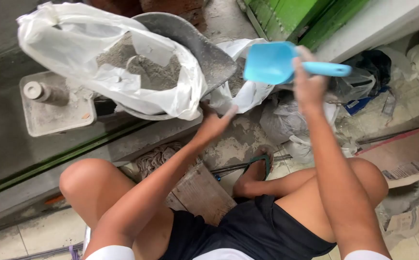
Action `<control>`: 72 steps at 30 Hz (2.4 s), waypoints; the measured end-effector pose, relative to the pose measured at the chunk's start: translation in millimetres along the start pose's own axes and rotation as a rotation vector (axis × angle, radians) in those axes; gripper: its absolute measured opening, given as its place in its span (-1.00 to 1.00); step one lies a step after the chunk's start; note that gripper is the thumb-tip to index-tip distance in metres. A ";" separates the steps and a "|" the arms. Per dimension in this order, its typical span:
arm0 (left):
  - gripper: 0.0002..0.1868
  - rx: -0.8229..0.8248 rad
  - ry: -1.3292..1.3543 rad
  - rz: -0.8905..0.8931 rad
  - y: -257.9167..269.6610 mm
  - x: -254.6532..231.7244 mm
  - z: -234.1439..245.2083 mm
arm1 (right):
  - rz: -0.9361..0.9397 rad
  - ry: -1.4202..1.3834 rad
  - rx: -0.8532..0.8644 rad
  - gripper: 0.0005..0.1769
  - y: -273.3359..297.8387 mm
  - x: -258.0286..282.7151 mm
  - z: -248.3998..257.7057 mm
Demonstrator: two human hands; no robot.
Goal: Transferring cement from a bucket into a plastic bag using a hand scoop.
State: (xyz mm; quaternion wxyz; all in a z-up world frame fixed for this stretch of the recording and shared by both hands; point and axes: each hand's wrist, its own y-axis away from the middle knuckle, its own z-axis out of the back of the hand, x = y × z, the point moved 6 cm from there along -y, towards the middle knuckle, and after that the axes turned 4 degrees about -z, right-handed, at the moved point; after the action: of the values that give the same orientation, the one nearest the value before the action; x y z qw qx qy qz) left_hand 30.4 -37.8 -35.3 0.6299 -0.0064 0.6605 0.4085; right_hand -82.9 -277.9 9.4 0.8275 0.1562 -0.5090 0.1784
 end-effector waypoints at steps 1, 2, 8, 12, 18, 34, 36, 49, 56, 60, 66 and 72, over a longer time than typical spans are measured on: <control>0.17 0.006 -0.003 0.002 -16.4 11.2 -6.1 | -0.006 0.000 -0.004 -0.54 1.7 -12.3 -12.6; 0.12 -0.095 0.024 0.034 -32.3 24.2 -5.7 | 0.190 0.010 -0.003 -0.61 5.4 -12.5 -26.0; -0.06 -0.206 0.139 0.074 -103.9 121.0 -6.9 | 0.431 0.131 0.052 -0.56 -28.7 -69.2 -96.2; -0.53 -0.170 -0.002 -0.133 -112.3 140.4 -10.2 | 0.489 0.311 0.055 -0.53 -50.3 -105.2 -106.4; -0.33 0.419 0.070 0.243 -179.9 199.2 -13.5 | 0.590 0.396 0.185 -0.56 -53.0 -122.8 -114.0; -0.16 0.750 -0.024 0.607 -171.4 187.3 -24.5 | 0.535 0.245 0.188 -0.58 -65.4 -102.3 -85.0; -0.16 0.732 -0.026 0.597 -168.0 182.9 -26.3 | 0.613 0.334 0.274 -0.59 -67.5 -130.0 -105.6; -0.15 0.589 -0.011 0.506 -126.0 214.6 34.9 | 0.794 0.509 0.475 -0.75 -25.5 -81.2 -144.2; -0.14 0.509 -0.001 0.459 -92.1 247.1 53.1 | 0.660 0.218 0.519 -0.81 -46.3 -141.9 -177.4; -0.14 0.463 0.004 0.436 -88.4 262.6 45.4 | 0.254 0.041 0.451 -0.71 -39.1 -92.8 -145.7; -0.13 0.369 0.032 0.404 -79.9 272.1 62.1 | -0.046 -0.201 0.338 -0.64 -62.2 -120.1 -130.0; -0.13 0.297 0.042 0.369 -76.7 274.2 68.4 | -0.125 -0.315 0.366 -0.62 -59.5 -125.8 -120.2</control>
State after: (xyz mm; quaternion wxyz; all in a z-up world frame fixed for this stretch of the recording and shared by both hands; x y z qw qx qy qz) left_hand 70.5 87.4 -297.0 0.5248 0.1986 0.7162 0.4150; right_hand -13.9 -294.9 -160.2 0.7054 0.3604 -0.5801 0.1897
